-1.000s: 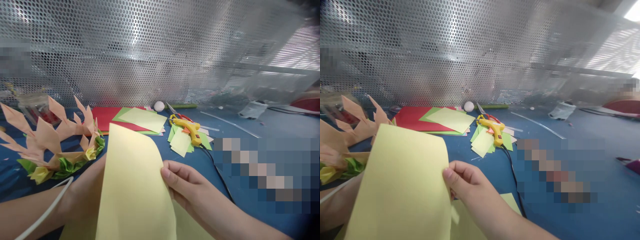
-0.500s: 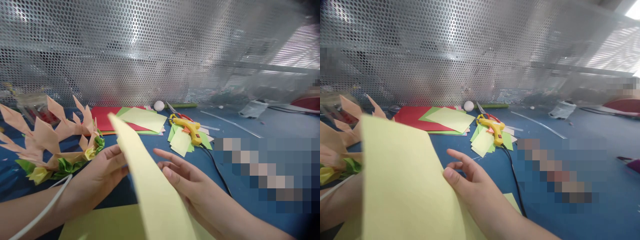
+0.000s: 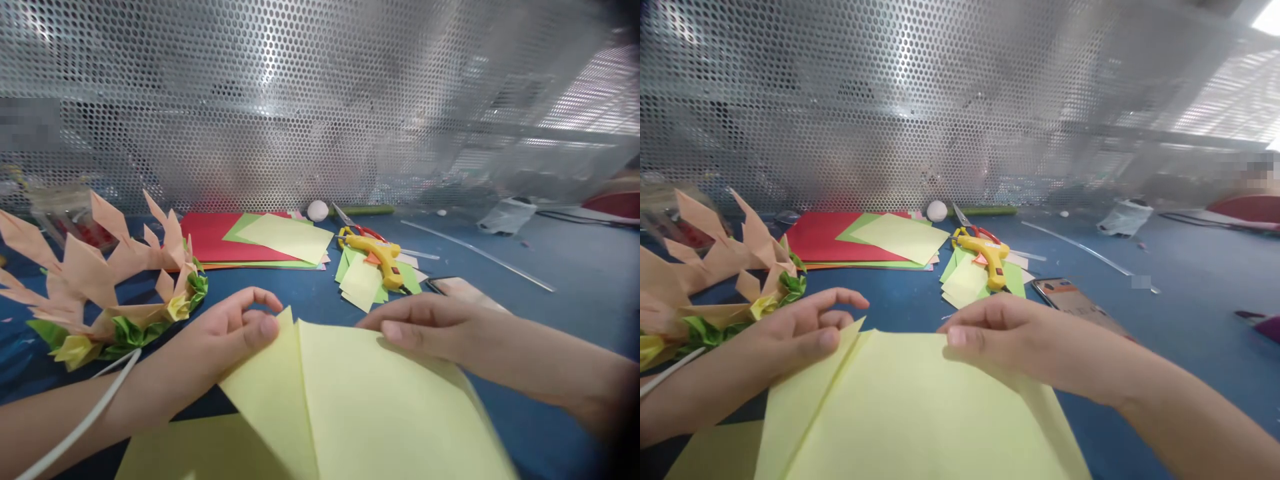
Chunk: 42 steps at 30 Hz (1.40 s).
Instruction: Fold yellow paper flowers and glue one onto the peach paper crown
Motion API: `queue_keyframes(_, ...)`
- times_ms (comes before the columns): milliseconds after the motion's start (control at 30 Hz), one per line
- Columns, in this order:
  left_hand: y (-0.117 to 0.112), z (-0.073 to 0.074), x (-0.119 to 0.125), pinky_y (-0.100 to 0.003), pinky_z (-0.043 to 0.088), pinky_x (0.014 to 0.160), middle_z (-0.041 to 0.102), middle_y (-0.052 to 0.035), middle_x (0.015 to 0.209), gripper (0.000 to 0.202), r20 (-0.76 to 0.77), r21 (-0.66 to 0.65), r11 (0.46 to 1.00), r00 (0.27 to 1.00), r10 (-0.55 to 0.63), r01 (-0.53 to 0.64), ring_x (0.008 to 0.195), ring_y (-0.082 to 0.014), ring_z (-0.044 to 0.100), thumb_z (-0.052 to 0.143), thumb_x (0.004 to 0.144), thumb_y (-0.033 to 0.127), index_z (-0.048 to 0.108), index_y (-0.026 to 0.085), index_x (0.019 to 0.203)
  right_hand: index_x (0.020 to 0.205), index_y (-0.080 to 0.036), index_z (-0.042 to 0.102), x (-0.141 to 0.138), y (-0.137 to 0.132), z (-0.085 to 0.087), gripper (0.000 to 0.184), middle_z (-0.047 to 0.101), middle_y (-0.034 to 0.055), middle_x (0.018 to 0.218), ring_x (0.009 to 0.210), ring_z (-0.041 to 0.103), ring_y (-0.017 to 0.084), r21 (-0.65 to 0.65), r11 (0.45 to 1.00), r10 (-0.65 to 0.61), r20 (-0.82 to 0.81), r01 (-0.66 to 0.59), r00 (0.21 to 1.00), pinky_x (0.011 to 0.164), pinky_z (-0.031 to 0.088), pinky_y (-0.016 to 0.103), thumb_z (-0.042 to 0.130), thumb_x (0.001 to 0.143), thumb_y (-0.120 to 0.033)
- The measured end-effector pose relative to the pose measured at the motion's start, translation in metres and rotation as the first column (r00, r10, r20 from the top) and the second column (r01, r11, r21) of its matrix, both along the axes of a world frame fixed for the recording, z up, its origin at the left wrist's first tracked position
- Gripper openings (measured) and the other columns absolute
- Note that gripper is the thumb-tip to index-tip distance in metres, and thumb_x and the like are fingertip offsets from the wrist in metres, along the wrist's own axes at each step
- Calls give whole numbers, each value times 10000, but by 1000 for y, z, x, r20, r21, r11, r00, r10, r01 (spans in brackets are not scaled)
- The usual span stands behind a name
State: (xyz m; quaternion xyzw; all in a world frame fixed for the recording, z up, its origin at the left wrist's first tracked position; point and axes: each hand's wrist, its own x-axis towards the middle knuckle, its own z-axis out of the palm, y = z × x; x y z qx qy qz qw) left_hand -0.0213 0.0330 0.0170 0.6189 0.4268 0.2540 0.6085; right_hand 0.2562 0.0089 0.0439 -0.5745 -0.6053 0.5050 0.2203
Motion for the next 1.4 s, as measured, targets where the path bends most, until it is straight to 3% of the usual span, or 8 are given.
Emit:
queue_keyframes(167,-11,19,4,-200,372,577,488,78,685,343,-139,-14,988,978,-155,155,636,-118,465,727,754,415,662,263,1054,705,-231,729,9,-3,9,229,552,-27,587,535,475,110,-36,958,286,205,-285,936,452,360,195,706,776,-447)
queue_keyframes(333,-15,19,9,-212,402,629,592,52,706,127,-383,137,959,906,-181,250,692,-145,535,656,784,285,674,214,680,736,-291,730,-1,-10,1,86,714,-13,753,628,629,171,275,890,244,385,-363,890,556,504,258,668,783,-253)
queue_keyframes(400,-14,18,10,-206,414,651,623,64,710,98,-420,203,946,895,-147,251,706,-144,561,642,788,252,659,229,695,797,-325,743,-7,-13,-5,143,753,-18,853,747,687,211,357,864,205,393,-354,896,623,540,285,662,775,-209)
queue_keyframes(533,-18,13,5,-221,446,715,708,69,799,70,-464,283,919,878,-117,273,781,-170,625,623,810,263,689,277,791,968,-293,737,-29,-18,-13,181,755,18,962,896,688,235,419,858,170,314,-298,934,760,533,304,656,835,-385)
queue_keyframes(700,-25,7,3,-281,445,866,729,68,994,191,-492,419,871,871,-21,258,950,-218,641,637,815,301,702,378,977,824,-215,698,-60,-20,-21,135,727,14,801,727,655,171,347,884,223,275,-313,935,654,485,263,580,880,-249)
queue_keyframes(800,-26,8,6,-272,458,816,732,60,912,107,-455,383,895,890,-31,227,889,-208,649,649,817,346,711,343,904,794,-219,667,-67,-22,-26,112,712,-4,763,684,628,159,394,869,199,276,-300,940,632,455,266,584,867,-209)
queue_keyframes(1033,-17,7,12,-231,431,596,665,46,647,114,-318,65,997,948,-26,49,658,-161,591,710,719,336,712,224,695,789,-222,617,-69,-26,-33,135,693,0,749,681,612,159,490,820,167,290,-296,942,638,439,278,528,883,-184)
queue_keyframes(1400,-17,-2,8,-235,424,599,692,39,649,96,-240,37,999,970,29,-20,659,-159,594,734,718,333,745,240,698,762,-210,593,-71,-27,-34,186,673,-4,707,643,607,147,523,806,150,270,-276,951,625,427,274,493,918,-231)
